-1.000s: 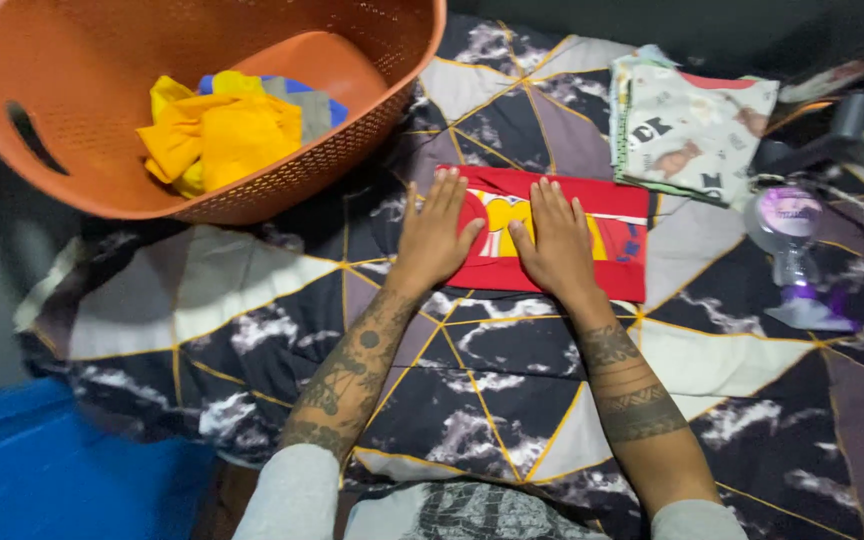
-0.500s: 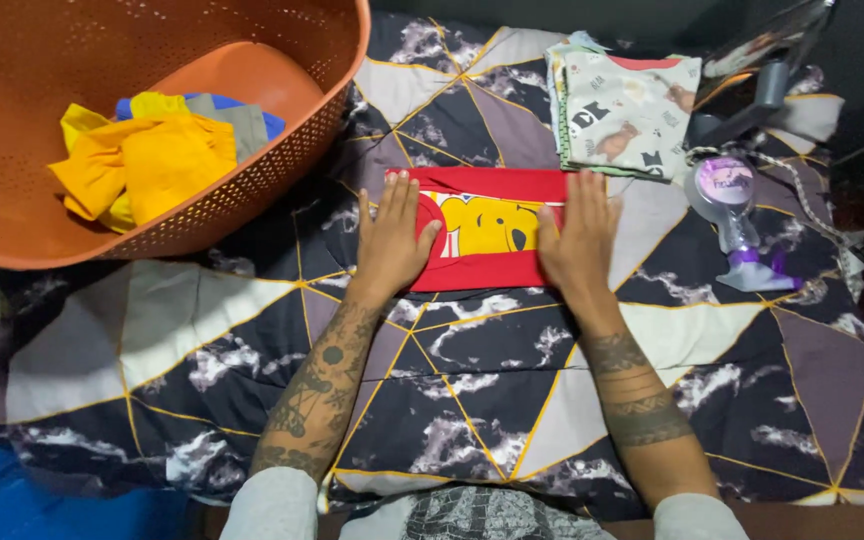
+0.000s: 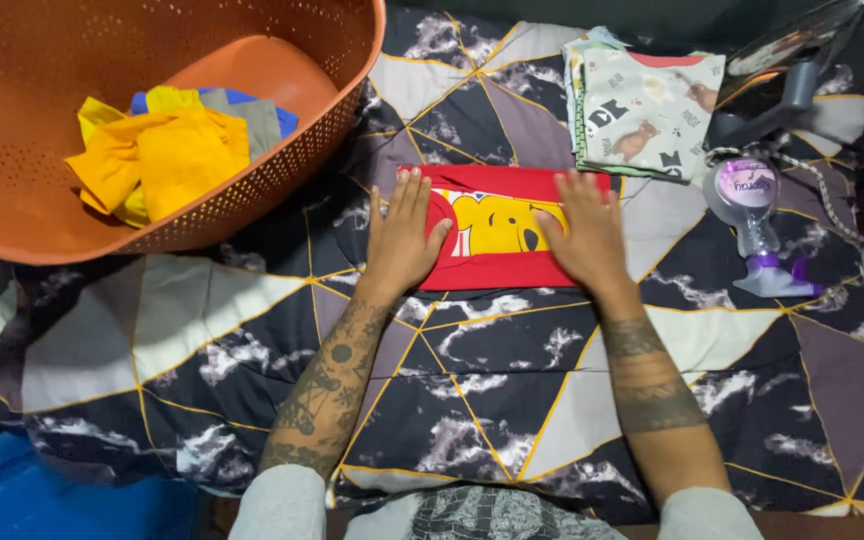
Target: Fold various pieces of children's clothing on a bed.
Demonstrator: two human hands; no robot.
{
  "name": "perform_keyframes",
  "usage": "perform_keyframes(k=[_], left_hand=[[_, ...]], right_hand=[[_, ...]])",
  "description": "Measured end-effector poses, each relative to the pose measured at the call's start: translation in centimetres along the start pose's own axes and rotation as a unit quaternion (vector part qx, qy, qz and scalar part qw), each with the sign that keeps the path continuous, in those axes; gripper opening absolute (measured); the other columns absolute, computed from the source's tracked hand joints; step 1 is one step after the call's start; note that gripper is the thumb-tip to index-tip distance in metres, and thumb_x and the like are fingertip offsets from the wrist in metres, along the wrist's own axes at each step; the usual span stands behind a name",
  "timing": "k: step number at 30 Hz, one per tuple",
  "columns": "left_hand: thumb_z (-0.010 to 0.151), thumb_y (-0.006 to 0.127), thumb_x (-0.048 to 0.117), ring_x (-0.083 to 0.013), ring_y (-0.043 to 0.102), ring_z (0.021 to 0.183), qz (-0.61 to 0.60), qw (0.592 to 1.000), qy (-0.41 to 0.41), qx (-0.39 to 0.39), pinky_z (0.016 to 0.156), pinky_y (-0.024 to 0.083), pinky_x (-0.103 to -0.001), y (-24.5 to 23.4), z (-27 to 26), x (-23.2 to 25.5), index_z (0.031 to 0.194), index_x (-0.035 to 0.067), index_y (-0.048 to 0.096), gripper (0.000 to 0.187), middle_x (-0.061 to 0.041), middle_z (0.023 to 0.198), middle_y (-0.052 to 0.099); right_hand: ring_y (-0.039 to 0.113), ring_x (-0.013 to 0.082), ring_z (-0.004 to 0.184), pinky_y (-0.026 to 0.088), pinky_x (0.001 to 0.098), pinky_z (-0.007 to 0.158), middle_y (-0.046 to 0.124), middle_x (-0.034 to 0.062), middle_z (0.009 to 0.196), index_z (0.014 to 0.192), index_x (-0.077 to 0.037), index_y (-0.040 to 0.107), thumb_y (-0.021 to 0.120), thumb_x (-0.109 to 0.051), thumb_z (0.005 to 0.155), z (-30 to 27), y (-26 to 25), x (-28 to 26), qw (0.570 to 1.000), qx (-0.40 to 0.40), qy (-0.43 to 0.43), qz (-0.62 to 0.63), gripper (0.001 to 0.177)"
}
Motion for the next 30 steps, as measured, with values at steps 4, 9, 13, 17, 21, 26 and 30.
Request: perform_keyframes(k=[4, 9, 13, 17, 21, 26, 30], left_hand=[[0.101, 0.056, 0.044, -0.0315, 0.025, 0.156, -0.002, 1.0, -0.001, 0.003, 0.124, 0.009, -0.061, 0.0, 0.0, 0.1, 0.153, -0.002, 0.041, 0.071, -0.02, 0.164, 0.035], [0.1, 0.057, 0.043, -0.031, 0.024, 0.156, -0.001, 1.0, 0.002, 0.007, 0.123, 0.009, -0.062, 0.3, 0.1, 0.0, 0.153, -0.002, 0.041, 0.072, -0.02, 0.164, 0.035], [0.1, 0.057, 0.043, -0.0304, 0.024, 0.156, -0.002, 1.0, -0.003, 0.0, 0.124, 0.009, -0.061, 0.3, 0.0, 0.1, 0.154, -0.001, 0.04, 0.072, -0.019, 0.164, 0.035], [0.1, 0.057, 0.044, -0.0294, 0.024, 0.156, 0.004, 1.0, -0.003, 0.002, 0.125, 0.009, -0.06, 0.2, -0.1, -0.2, 0.155, 0.0, 0.039, 0.072, -0.018, 0.164, 0.035], [0.1, 0.057, 0.044, -0.0296, 0.024, 0.156, 0.0, 1.0, 0.0, -0.002, 0.125, 0.008, -0.059, 0.0, 0.0, 0.2, 0.155, 0.0, 0.039, 0.073, -0.019, 0.164, 0.034], [0.1, 0.057, 0.044, -0.0305, 0.024, 0.156, 0.004, 1.0, 0.002, -0.014, 0.124, 0.008, -0.06, 0.3, 0.1, 0.1, 0.155, -0.001, 0.04, 0.073, -0.019, 0.165, 0.034], [0.101, 0.056, 0.044, -0.0313, 0.024, 0.156, 0.014, 1.0, -0.004, -0.016, 0.123, 0.008, -0.063, 0.6, 0.3, 0.1, 0.155, -0.002, 0.04, 0.072, -0.02, 0.165, 0.034]], right_hand=[[0.026, 0.0376, 0.155, 0.016, 0.0565, 0.122, 0.034, 0.0202, 0.166, 0.159, -0.003, 0.038, 0.049, -0.047, 0.104, -2.2, -0.8, 2.9, 0.999, 0.007, 0.049, 0.001, 0.071], [0.035, 0.0415, 0.151, 0.015, 0.0587, 0.123, 0.041, 0.0274, 0.162, 0.147, -0.001, 0.056, 0.06, -0.036, 0.106, -2.2, -1.8, 1.4, 0.984, 0.135, 0.094, -0.065, 0.054], [0.042, 0.04, 0.147, 0.021, 0.0573, 0.124, 0.052, 0.0219, 0.154, 0.138, 0.0, 0.062, 0.067, -0.03, 0.102, 0.8, -1.5, -5.2, 0.988, 0.151, -0.009, 0.04, 0.047], [0.037, 0.0396, 0.15, 0.021, 0.0577, 0.124, 0.047, 0.0234, 0.156, 0.146, -0.002, 0.055, 0.061, -0.036, 0.103, 3.2, 1.8, -9.0, 0.99, 0.088, -0.077, 0.077, 0.055], [0.031, 0.0388, 0.152, 0.017, 0.0585, 0.121, 0.04, 0.0224, 0.161, 0.155, -0.003, 0.045, 0.053, -0.044, 0.102, 2.8, 2.0, -9.0, 0.996, 0.014, -0.081, 0.042, 0.067], [0.031, 0.0373, 0.152, 0.017, 0.0578, 0.122, 0.039, 0.0211, 0.162, 0.155, -0.002, 0.043, 0.051, -0.046, 0.104, 0.6, -0.3, -2.0, 1.0, 0.012, -0.011, 0.012, 0.068], [0.03, 0.0388, 0.153, 0.017, 0.0566, 0.122, 0.038, 0.0214, 0.163, 0.156, -0.001, 0.042, 0.049, -0.043, 0.106, -1.1, -0.5, 2.4, 0.998, 0.039, 0.04, 0.009, 0.066]])
Point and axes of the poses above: each hand's wrist, its own z-axis towards the middle knuckle, its own y-axis out of the palm, x = y × z, the point moved 5 cm from there along z, towards the middle knuckle
